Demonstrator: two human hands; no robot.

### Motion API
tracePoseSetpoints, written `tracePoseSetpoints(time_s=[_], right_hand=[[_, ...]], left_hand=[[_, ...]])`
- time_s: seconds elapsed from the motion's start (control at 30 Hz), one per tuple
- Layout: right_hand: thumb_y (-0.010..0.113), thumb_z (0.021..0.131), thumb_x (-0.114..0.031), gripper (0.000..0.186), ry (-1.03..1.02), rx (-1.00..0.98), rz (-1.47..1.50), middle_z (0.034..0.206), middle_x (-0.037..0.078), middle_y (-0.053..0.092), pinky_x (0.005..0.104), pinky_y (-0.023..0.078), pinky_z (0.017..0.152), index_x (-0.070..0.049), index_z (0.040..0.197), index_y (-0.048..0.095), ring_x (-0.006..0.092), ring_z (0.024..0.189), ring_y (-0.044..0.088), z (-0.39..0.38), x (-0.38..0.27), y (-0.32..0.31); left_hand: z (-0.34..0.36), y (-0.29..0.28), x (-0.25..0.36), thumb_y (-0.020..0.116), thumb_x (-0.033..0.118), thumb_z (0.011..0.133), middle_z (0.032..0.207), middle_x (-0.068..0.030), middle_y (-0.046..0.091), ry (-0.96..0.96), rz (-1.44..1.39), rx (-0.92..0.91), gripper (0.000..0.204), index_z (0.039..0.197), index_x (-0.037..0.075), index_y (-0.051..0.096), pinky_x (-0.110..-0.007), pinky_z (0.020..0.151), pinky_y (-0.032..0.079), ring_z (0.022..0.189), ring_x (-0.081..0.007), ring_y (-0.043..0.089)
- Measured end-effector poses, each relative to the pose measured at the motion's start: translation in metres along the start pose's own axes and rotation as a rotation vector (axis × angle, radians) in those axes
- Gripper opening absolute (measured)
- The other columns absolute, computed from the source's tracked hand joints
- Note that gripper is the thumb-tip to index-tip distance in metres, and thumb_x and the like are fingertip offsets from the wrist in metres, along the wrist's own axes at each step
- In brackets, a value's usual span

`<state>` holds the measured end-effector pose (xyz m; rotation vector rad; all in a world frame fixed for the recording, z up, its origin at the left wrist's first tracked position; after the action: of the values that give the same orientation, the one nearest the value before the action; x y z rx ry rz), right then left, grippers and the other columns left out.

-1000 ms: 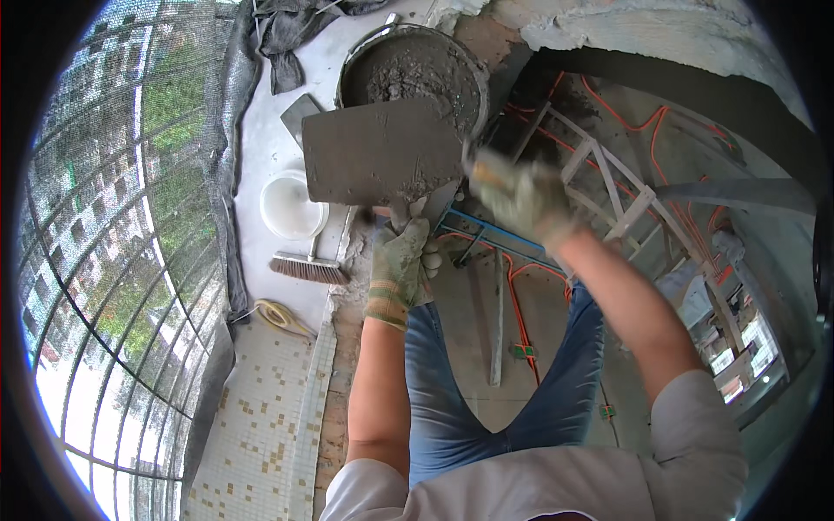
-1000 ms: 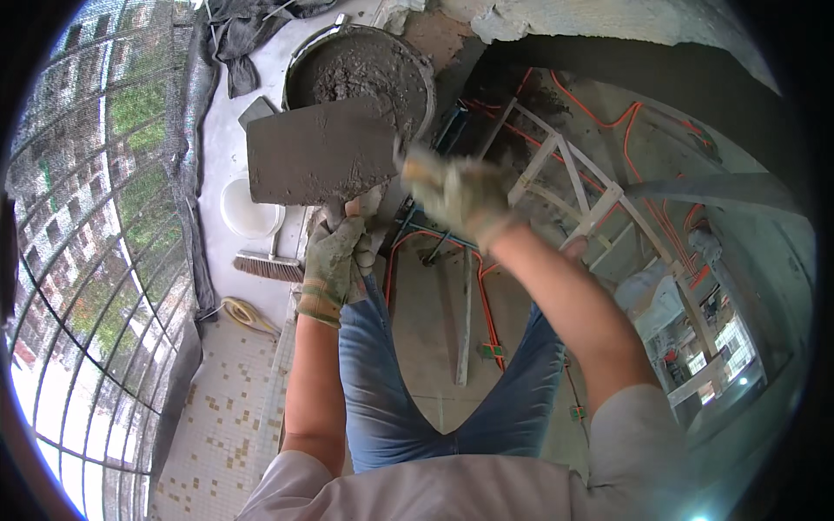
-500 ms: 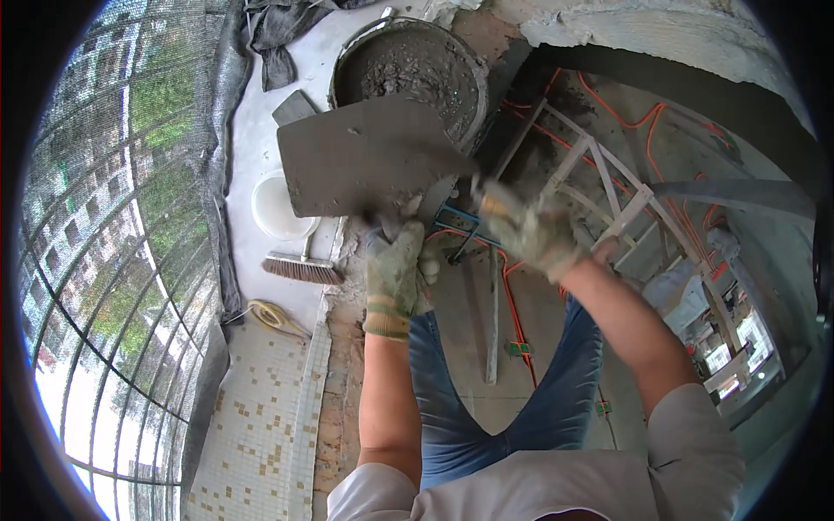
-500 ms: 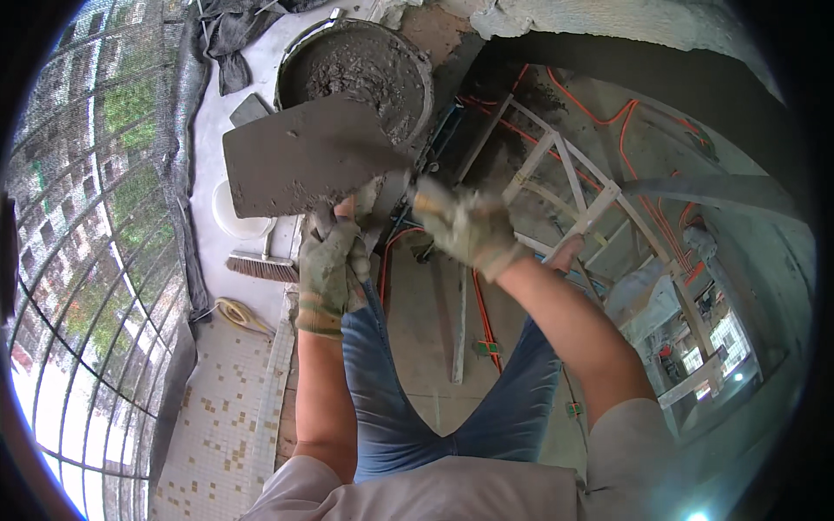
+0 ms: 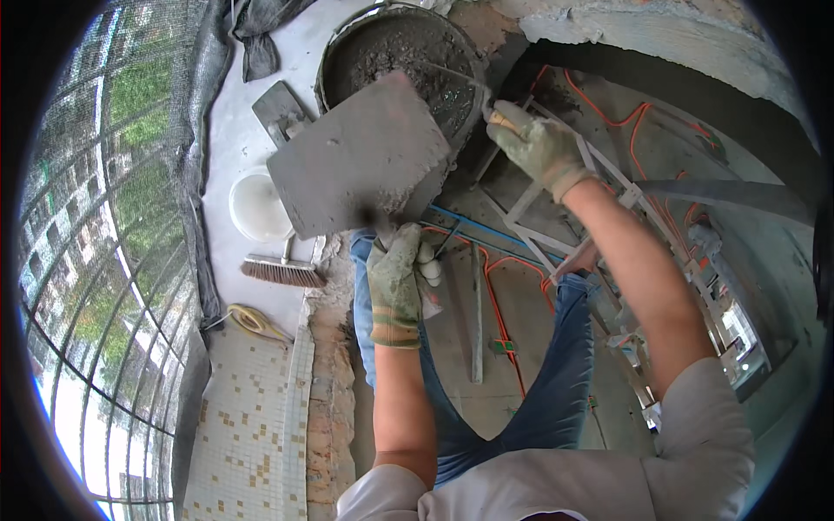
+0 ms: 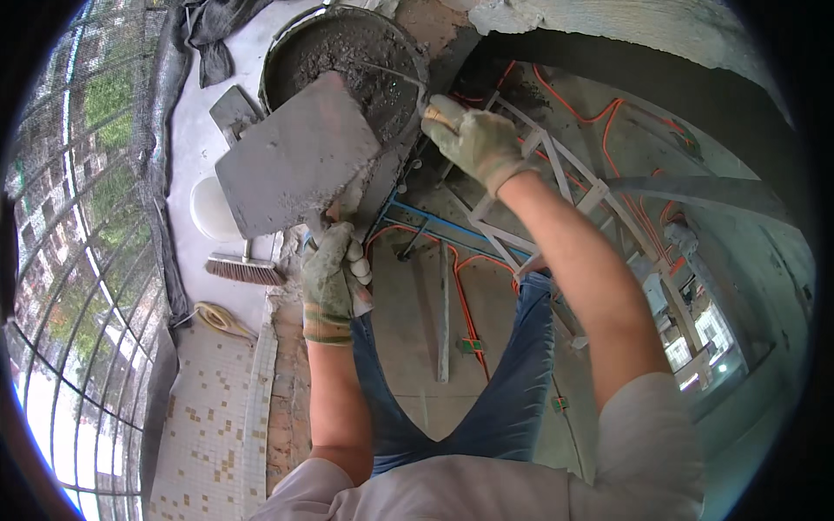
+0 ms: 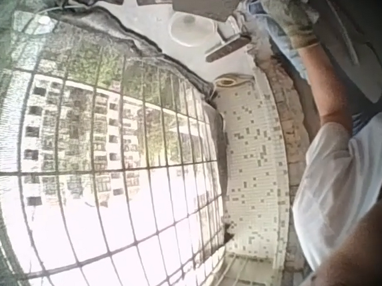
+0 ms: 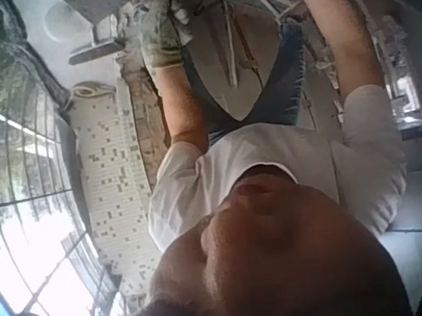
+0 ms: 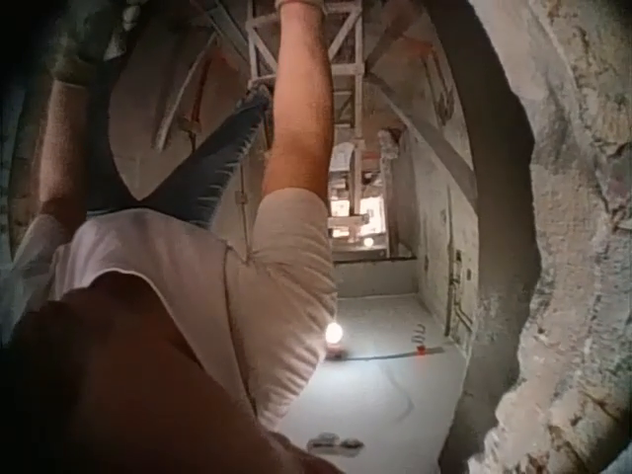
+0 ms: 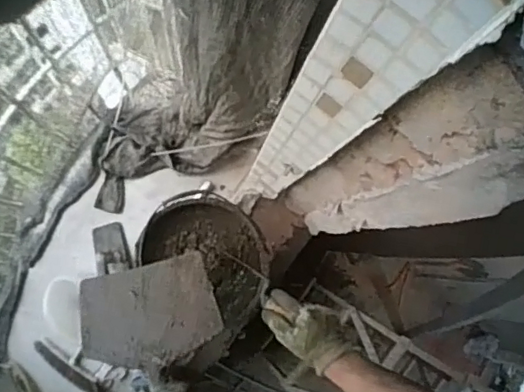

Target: Applying mortar to a concrete beam and wall surface using a trowel and hawk.

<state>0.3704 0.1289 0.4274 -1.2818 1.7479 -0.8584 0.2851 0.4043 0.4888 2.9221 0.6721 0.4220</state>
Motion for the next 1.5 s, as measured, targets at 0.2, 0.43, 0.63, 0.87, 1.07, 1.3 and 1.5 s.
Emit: tracePoseSetpoints(time_s=[0.2,0.43,0.63,0.87,1.07,1.3,1.5], right_hand=[[0.059,0.091,-0.051,0.038,-0.161,0.050,0.175,0.085,0.014,0.071,0.0476,0.054,0.068,-0.022,0.116,0.062,0.0380,0.081,0.069,-0.011,-0.021,-0.049],[0.052,0.094,-0.033,0.028,0.032,-0.308,-0.085,0.091,0.018,0.070,0.0481,0.055,0.073,-0.016,0.114,0.060,0.0375,0.086,0.069,0.063,-0.055,0.010],[0.057,0.088,-0.030,0.030,-0.205,-0.381,-0.090,0.094,0.018,0.070,0.0503,0.054,0.071,-0.012,0.111,0.059,0.0389,0.084,0.069,0.024,-0.074,0.005],[0.054,0.087,-0.027,0.027,-0.248,-0.533,-0.238,0.087,0.017,0.070,0.0493,0.055,0.070,-0.012,0.107,0.064,0.0372,0.080,0.069,-0.020,-0.056,-0.028],[0.064,0.086,-0.024,0.020,-0.073,-0.801,0.638,0.085,0.006,0.067,0.0371,0.055,0.061,-0.008,0.099,0.066,0.0211,0.076,0.067,0.020,-0.110,0.098],[0.066,0.090,-0.019,0.021,0.723,-0.850,1.900,0.073,-0.001,0.065,0.0202,0.044,0.042,-0.003,0.103,0.064,0.0067,0.049,0.057,0.041,-0.141,0.073],[0.062,0.093,-0.026,0.032,0.488,-1.196,2.401,0.070,0.000,0.065,0.0146,0.032,0.037,-0.001,0.113,0.064,0.0003,0.042,0.044,0.028,-0.115,0.029]], left_hand=[[0.013,0.003,0.034,0.064,0.021,0.094,0.079,-0.0035,0.060,0.145,-0.223,0.064,0.024,0.112,0.006,0.059,-0.026,0.047,0.048,0.060,-0.0130,0.058],[0.019,-0.009,0.057,0.057,0.019,0.092,0.074,-0.0009,0.056,0.288,-0.449,0.032,0.012,0.085,0.010,0.057,-0.028,0.054,0.047,0.059,-0.0129,0.053],[0.021,-0.026,0.063,0.056,0.023,0.094,0.066,0.0018,0.049,0.300,-0.550,0.132,0.019,0.080,0.012,0.052,-0.027,0.047,0.043,0.053,-0.0123,0.049],[0.007,-0.025,0.083,0.057,0.027,0.095,0.063,0.0023,0.046,0.371,-0.617,0.166,0.026,0.076,0.013,0.048,-0.024,0.047,0.042,0.052,-0.0100,0.045],[0.016,-0.023,0.080,0.057,0.023,0.094,0.064,0.0029,0.043,0.365,-0.665,0.131,0.023,0.076,0.012,0.046,-0.026,0.046,0.041,0.050,-0.0102,0.038],[0.011,-0.005,0.080,0.057,0.024,0.091,0.054,0.0040,0.035,0.309,-0.705,0.221,0.030,0.068,0.015,0.041,-0.026,0.043,0.033,0.045,-0.0113,0.031],[0.023,-0.031,0.070,0.058,0.024,0.091,0.053,0.0043,0.034,0.316,-0.710,0.199,0.031,0.066,0.015,0.040,-0.027,0.043,0.032,0.044,-0.0117,0.029]])
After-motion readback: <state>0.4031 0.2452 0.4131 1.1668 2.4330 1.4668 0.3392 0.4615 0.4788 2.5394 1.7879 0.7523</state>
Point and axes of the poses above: each hand's wrist, its own z-axis towards the middle knuckle, its own y-axis out of the palm, x = y × z, the point moved 4 cm from there along z, towards the middle knuckle
